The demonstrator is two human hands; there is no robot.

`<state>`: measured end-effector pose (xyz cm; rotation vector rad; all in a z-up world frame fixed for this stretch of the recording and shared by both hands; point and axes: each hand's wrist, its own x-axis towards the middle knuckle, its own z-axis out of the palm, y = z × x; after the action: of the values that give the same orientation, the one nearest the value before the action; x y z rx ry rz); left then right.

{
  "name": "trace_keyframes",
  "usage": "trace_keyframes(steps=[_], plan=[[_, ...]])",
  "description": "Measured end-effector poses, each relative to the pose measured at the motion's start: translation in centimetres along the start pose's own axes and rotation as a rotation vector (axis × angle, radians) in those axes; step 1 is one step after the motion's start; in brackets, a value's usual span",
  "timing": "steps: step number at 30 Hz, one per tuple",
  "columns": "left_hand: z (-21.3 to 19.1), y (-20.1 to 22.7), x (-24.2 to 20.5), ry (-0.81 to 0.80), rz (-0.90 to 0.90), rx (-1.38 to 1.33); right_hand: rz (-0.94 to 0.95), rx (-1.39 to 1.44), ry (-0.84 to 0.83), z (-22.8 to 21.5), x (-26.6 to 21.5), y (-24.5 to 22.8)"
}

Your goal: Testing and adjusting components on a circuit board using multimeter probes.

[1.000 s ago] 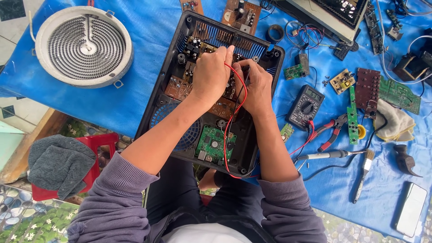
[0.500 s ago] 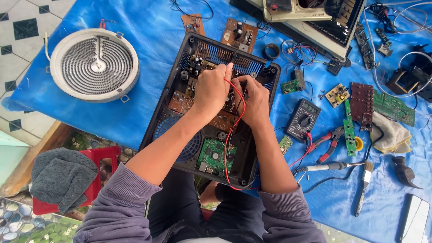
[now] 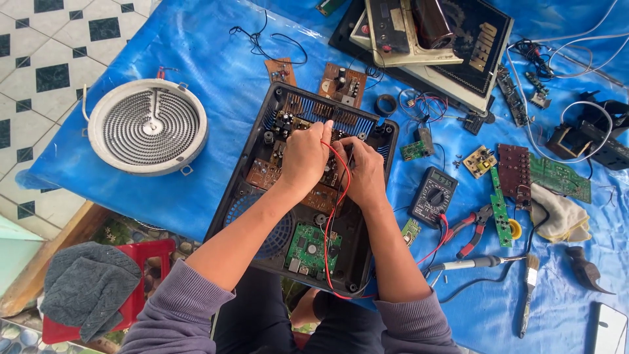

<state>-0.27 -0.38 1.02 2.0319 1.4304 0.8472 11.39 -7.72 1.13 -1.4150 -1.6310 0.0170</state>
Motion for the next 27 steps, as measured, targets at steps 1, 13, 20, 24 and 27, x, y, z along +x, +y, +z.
trace_keyframes(steps=[1, 13, 20, 24, 27], plan=[[0.0, -0.05, 0.09, 0.002, 0.003, 0.0, -0.003, -0.001, 0.003, -0.02, 0.06, -0.05], [0.4, -0.41, 0.0, -0.005, -0.018, 0.036, 0.037, 0.03, 0.019, 0.13, -0.1, 0.13], [0.26, -0.27, 0.0, -0.008, -0.028, 0.034, 0.048, 0.012, -0.005, 0.2, -0.16, 0.43], [-0.09, 0.22, -0.4, 0.002, -0.032, 0.027, 0.058, 0.025, -0.022, 0.16, -0.11, 0.21], [-0.27, 0.29, -0.39, -0.011, -0.039, 0.001, 0.062, 0.018, -0.034, 0.06, -0.11, 0.1]])
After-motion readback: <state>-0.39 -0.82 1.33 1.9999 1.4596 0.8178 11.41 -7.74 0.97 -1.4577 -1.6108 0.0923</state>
